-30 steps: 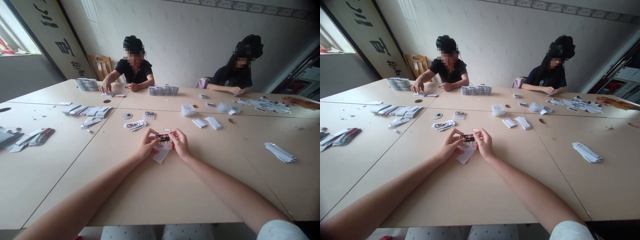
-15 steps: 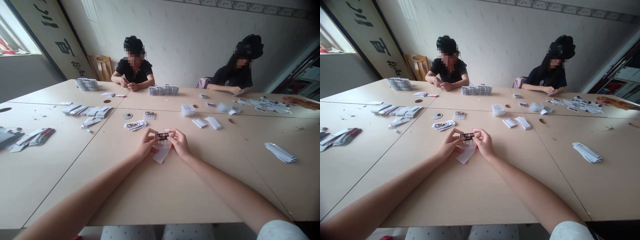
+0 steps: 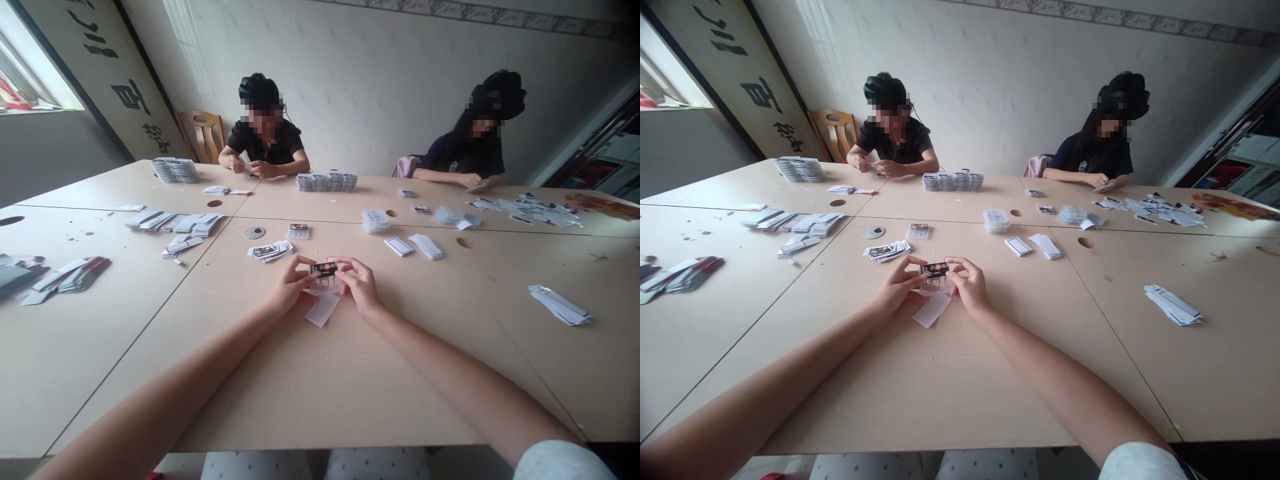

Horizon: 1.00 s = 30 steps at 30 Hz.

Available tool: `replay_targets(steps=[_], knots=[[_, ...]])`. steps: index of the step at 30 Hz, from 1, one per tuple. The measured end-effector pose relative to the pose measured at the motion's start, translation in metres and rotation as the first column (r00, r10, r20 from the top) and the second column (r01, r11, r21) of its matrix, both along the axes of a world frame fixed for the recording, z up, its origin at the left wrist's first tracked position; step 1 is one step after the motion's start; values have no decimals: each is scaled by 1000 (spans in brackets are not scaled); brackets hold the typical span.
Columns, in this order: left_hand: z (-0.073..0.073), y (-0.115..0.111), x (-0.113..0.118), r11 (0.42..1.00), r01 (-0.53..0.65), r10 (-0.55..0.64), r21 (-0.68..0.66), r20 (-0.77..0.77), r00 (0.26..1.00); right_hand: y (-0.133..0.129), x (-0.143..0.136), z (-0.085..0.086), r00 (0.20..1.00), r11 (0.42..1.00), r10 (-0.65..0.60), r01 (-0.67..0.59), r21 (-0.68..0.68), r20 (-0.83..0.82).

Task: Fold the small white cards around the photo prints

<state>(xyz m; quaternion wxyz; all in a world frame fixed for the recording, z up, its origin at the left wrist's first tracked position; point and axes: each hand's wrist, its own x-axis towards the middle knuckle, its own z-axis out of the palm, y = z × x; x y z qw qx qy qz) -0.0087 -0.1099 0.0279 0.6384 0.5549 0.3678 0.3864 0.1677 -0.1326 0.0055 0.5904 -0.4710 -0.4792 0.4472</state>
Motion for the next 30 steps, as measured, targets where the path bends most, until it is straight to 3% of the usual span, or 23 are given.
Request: replay_targets(steps=[5,21,30], knots=[[3,-2,1,999,-41,41,-14,-16,999,0,0,0,1000,1000,18,-18,-2,-3],[2,-4,3,1000,-23,23,8,-26,999,0,-4,-4,998,998,23,-26,55,63],[0,-2,1,999,26,-25,-23,12,1000,2,-2,-6,999,997,-36,33,76,36]])
